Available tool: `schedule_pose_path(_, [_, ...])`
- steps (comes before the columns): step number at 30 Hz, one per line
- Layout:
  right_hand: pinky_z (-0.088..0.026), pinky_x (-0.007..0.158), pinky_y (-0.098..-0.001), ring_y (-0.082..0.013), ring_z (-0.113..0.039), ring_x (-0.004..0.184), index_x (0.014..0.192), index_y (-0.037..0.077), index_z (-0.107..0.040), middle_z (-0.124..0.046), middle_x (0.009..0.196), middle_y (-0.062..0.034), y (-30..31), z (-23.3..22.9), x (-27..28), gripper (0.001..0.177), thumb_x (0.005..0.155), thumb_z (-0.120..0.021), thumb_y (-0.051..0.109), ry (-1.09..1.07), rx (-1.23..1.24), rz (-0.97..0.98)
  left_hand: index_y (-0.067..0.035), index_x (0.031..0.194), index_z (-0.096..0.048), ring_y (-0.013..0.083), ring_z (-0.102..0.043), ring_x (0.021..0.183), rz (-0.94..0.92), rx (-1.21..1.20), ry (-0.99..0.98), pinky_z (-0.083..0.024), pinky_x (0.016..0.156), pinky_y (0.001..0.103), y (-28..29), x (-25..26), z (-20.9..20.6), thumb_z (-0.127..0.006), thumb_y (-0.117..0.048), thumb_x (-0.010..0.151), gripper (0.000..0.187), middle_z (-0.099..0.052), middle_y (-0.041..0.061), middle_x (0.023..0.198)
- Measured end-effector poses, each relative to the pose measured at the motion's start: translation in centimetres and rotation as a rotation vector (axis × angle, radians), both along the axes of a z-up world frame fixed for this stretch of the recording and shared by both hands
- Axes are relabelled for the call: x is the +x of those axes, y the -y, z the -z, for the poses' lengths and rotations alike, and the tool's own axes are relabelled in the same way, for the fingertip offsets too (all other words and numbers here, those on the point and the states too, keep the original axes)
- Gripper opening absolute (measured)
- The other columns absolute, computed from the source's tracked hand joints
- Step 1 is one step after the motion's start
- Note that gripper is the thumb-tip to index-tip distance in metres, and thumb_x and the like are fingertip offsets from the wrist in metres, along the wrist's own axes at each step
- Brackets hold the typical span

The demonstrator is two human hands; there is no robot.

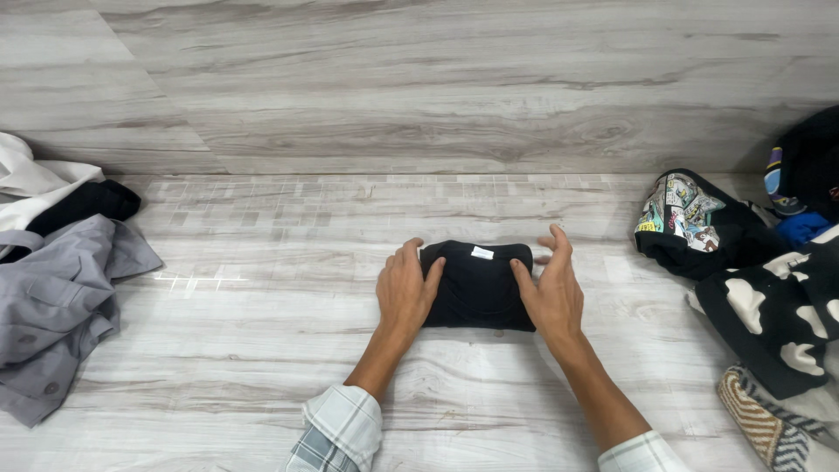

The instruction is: The person folds a light pink t-shirt, a pair of blue jeans, and a black long-sleeved shirt on a light wood-grain countertop. Each item is smoothed, folded into a compact rectangle, and placed into a wooden drawer.

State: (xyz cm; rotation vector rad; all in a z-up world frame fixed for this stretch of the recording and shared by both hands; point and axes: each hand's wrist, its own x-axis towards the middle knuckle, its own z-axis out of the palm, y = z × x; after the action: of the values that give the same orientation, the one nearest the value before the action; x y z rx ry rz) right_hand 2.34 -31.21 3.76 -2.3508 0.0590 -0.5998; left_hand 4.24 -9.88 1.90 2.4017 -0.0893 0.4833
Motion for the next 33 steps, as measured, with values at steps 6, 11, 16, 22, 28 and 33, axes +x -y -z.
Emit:
schedule_pose_path(6, [-0.035, 0.12, -0.0487, -0.0297, -0.043, 0.147, 0.133, 0.005, -0.061, -0.055, 0.149, -0.0116, -1.2, 1.6, -0.7, 0.037, 0.104, -0.051, 0.024, 0.133, -0.357, -0.33, 0.002, 0.134, -0.062, 0.0386, -0.047, 0.14, 0.181, 0.25, 0.346, -0.032, 0.119, 0.053, 1.9, -0.1, 0.7, -0.056, -0.007, 0.089, 0.047, -0.061, 0.021, 0.14])
schedule_pose_path(11, [-0.015, 0.12, -0.0517, -0.0309, -0.029, 0.149, 0.145, 0.002, -0.051, -0.045, 0.155, -0.0156, -2.3, 3.6, 0.6, 0.053, 0.104, -0.041, 0.032, -0.174, -0.318, -0.377, 0.005, 0.134, -0.06, 0.0376, -0.041, 0.145, 0.313, 0.214, 0.066, -0.026, 0.121, 0.057, 2.9, 0.9, 2.6, -0.051, -0.029, 0.105, 0.046, -0.055, 0.023, 0.145])
schedule_pose_path(16, [-0.011, 0.125, -0.0534, -0.0268, -0.026, 0.153, 0.147, 0.006, -0.05, -0.042, 0.159, -0.0095, -1.8, 5.0, 1.4, 0.052, 0.105, -0.04, 0.035, -0.236, -0.258, -0.381, 0.003, 0.136, -0.059, 0.0366, -0.038, 0.146, 0.307, 0.197, -0.005, -0.021, 0.12, 0.056, 2.7, 1.4, 4.2, -0.046, -0.034, 0.103, 0.051, -0.054, 0.02, 0.147])
schedule_pose_path(22, [-0.003, 0.119, -0.0652, -0.023, -0.02, 0.153, 0.146, 0.013, -0.052, -0.039, 0.161, -0.0038, -1.9, 4.9, 1.3, 0.052, 0.1, -0.045, 0.037, -0.374, -0.138, -0.334, 0.003, 0.136, -0.058, 0.0357, -0.039, 0.144, 0.287, 0.196, -0.013, -0.021, 0.12, 0.055, 2.9, 1.5, 4.2, -0.047, -0.033, 0.102, 0.051, -0.054, 0.02, 0.146])
schedule_pose_path(28, [-0.011, 0.121, -0.0599, -0.0222, -0.027, 0.152, 0.144, 0.013, -0.054, -0.046, 0.156, -0.0031, -1.7, 4.7, 1.0, 0.05, 0.101, -0.043, 0.036, -0.33, -0.144, -0.315, 0.004, 0.135, -0.059, 0.0358, -0.045, 0.137, 0.308, 0.183, 0.024, -0.023, 0.119, 0.056, 3.0, 1.1, 3.7, -0.048, -0.03, 0.101, 0.049, -0.058, 0.019, 0.14])
schedule_pose_path(33, [-0.008, 0.12, -0.0617, -0.0228, -0.028, 0.151, 0.143, 0.012, -0.055, -0.047, 0.155, -0.0037, -2.5, 4.8, -1.1, 0.049, 0.103, -0.04, 0.034, -0.32, -0.105, -0.245, 0.003, 0.133, -0.06, 0.034, -0.047, 0.135, 0.445, 0.114, 0.024, -0.024, 0.12, 0.056, 2.1, 0.8, 3.1, -0.051, -0.025, 0.1, 0.044, -0.061, 0.017, 0.136])
